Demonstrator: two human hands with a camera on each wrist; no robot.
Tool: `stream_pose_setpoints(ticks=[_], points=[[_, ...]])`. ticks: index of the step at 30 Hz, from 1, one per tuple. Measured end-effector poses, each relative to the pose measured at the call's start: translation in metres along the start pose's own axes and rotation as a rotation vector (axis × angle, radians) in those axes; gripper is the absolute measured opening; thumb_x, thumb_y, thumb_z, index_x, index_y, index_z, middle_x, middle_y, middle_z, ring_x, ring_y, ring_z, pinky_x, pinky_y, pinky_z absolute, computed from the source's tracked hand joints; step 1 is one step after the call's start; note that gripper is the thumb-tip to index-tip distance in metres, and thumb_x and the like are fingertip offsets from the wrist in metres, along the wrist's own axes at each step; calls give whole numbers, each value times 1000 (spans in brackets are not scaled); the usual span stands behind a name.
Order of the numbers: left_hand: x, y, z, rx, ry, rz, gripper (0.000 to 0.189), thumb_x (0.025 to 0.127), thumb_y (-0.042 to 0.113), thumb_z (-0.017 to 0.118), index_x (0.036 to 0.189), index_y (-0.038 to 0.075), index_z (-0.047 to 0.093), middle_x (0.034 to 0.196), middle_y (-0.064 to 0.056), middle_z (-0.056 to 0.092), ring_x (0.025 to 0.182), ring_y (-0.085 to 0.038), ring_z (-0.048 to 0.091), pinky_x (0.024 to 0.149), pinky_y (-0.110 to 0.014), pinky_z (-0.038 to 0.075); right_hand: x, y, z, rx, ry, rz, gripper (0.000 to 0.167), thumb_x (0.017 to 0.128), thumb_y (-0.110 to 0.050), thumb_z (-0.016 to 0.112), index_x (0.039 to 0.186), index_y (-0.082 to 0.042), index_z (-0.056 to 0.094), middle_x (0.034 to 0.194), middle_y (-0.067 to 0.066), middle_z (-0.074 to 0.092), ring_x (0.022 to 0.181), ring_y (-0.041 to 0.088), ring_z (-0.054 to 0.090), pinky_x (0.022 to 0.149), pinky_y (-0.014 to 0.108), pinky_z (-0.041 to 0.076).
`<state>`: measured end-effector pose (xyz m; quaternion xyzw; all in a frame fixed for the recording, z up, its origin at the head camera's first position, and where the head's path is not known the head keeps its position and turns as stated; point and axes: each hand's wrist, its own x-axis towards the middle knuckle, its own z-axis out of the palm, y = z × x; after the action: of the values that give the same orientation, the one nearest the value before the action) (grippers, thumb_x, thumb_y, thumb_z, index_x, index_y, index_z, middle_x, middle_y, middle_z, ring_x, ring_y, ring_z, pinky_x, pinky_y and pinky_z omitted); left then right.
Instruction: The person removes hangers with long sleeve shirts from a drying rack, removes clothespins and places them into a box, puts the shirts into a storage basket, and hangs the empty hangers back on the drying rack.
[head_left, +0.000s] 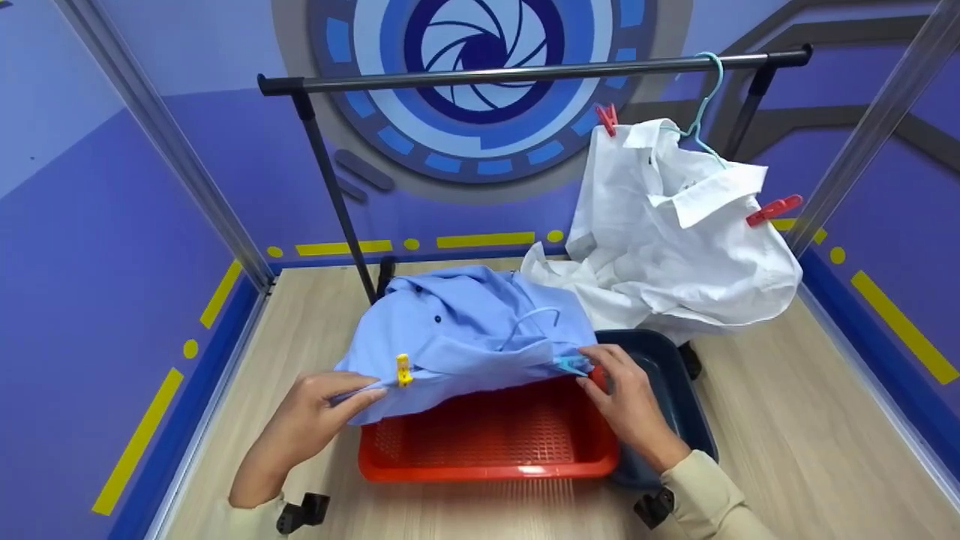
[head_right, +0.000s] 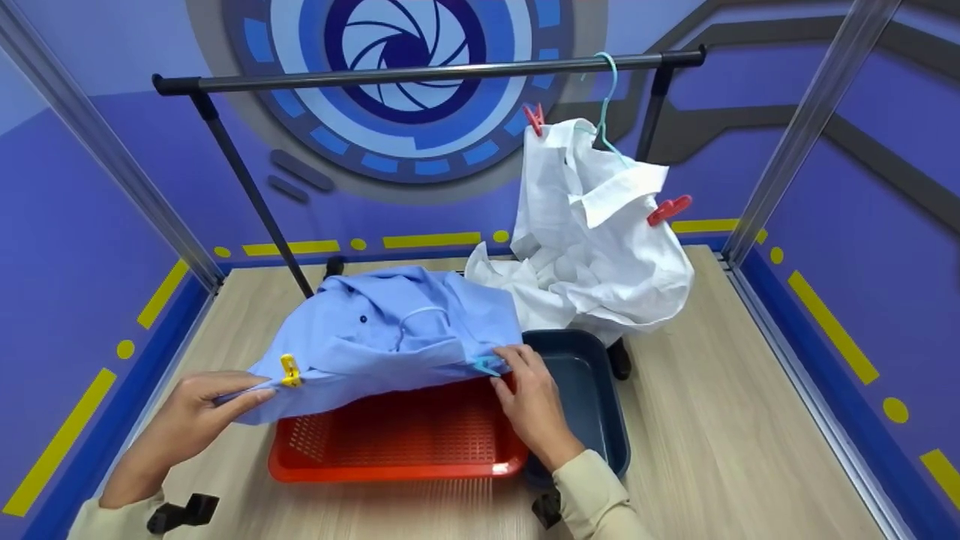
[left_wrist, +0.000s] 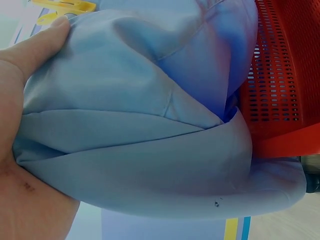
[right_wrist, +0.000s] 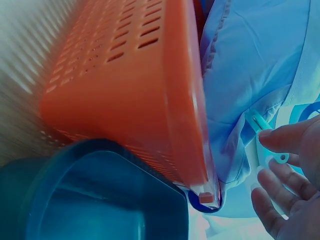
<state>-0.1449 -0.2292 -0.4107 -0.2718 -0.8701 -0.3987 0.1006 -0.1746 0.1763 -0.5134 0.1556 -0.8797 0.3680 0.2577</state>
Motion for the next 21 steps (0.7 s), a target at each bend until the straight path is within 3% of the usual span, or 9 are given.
stream_pose_setpoints(ticks=[4,7,14,21], points=[[0,0,0,-2,8,10,13,87,21,71,98,20,78,91,5,76,77,-3,66,71,-19,55,0,1,-1,-16,2,13,38,74,0,80,110,-8,69,106,2,65,88,16,62,75,26,50],[0,0,1,-5,7,10,13,87,21,71,98,20,78,91,5,75,77,-3,65,70,-19,55,-1,1,-1,-20,-5,32,36,76,-2,80,109,-9,69,105,1,65,84,11,57,71,24,49],[0,-1,2,-16,12,21,12,86,19,72,97,19,78,90,4,75,76,-3,65,68,-19,54,-2,0,1,-12,12,29,30,77,-4,79,105,-8,69,104,1,65,92,12,60,81,11,42],[0,-2,4,-15,23,45,12,85,16,72,96,18,78,90,3,76,78,-3,67,69,-17,54,-4,0,1,-13,37,-6,29,76,-2,79,102,-8,67,100,3,65,87,18,60,77,10,39]])
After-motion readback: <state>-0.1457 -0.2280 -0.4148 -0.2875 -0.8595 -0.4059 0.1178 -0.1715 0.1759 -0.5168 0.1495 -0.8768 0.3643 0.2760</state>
